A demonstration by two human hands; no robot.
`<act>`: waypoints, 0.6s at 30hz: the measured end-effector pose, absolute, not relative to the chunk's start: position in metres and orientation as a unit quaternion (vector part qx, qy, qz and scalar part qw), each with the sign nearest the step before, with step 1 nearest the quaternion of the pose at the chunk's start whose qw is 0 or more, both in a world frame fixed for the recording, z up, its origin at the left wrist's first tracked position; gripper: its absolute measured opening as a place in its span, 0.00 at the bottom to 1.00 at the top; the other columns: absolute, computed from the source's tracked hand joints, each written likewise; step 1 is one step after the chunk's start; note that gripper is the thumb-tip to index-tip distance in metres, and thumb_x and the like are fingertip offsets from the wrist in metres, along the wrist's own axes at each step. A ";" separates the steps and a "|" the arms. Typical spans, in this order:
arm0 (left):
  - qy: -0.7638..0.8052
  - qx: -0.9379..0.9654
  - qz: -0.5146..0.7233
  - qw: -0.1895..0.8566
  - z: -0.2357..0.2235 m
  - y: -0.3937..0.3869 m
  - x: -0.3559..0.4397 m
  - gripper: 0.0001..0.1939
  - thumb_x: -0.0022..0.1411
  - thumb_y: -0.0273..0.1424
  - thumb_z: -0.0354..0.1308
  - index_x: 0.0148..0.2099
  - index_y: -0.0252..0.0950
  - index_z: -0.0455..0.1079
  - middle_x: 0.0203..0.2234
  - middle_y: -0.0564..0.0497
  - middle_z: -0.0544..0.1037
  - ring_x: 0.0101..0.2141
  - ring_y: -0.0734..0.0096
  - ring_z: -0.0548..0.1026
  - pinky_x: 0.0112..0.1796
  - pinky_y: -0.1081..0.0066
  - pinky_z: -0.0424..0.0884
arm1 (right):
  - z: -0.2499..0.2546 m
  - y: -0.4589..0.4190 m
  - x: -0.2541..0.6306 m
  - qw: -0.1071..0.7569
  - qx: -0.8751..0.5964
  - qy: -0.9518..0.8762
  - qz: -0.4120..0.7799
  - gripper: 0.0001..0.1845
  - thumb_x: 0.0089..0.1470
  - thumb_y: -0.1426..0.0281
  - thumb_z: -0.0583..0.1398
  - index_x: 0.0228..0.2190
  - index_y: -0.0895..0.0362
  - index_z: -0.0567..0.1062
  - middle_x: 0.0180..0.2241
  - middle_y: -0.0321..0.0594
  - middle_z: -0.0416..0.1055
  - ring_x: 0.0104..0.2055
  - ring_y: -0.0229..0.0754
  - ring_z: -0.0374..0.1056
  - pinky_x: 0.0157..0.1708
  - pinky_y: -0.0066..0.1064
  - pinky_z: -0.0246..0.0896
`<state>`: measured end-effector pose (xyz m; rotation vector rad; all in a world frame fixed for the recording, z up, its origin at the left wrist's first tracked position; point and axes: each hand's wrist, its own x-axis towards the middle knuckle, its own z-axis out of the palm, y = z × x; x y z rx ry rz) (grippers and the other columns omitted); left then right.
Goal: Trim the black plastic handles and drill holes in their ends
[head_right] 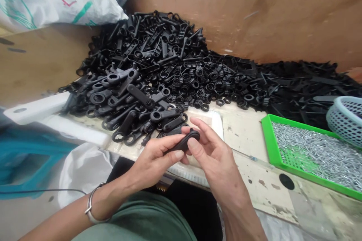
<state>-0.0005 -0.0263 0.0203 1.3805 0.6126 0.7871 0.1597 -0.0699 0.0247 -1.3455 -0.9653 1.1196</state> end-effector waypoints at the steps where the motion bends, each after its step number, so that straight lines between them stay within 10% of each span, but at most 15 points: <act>1: 0.270 0.611 0.343 0.660 0.022 -0.027 0.000 0.14 0.62 0.24 0.56 0.49 0.30 0.76 0.33 0.50 0.78 0.35 0.70 0.76 0.40 0.72 0.74 | 0.024 -0.069 0.157 0.554 -0.545 -0.387 0.496 0.25 0.54 0.55 0.68 0.51 0.50 0.76 0.46 0.45 0.77 0.43 0.47 0.75 0.40 0.36 0.74; 12: 0.235 0.741 0.232 0.585 0.024 -0.034 -0.005 0.15 0.68 0.24 0.50 0.52 0.36 0.73 0.33 0.53 0.76 0.30 0.77 0.71 0.33 0.78 0.68 | -0.006 -0.107 0.178 0.505 -0.658 -0.391 0.399 0.18 0.54 0.53 0.67 0.41 0.51 0.82 0.44 0.42 0.79 0.45 0.48 0.76 0.45 0.34 0.74; 18: 0.211 0.937 0.217 0.176 0.012 -0.039 -0.034 0.14 0.73 0.25 0.43 0.53 0.31 0.67 0.34 0.48 0.77 0.32 0.70 0.72 0.35 0.69 0.67 | 0.002 -0.125 0.208 0.432 -0.810 -0.360 0.167 0.22 0.54 0.47 0.63 0.37 0.51 0.82 0.29 0.38 0.78 0.31 0.45 0.75 0.34 0.34 0.73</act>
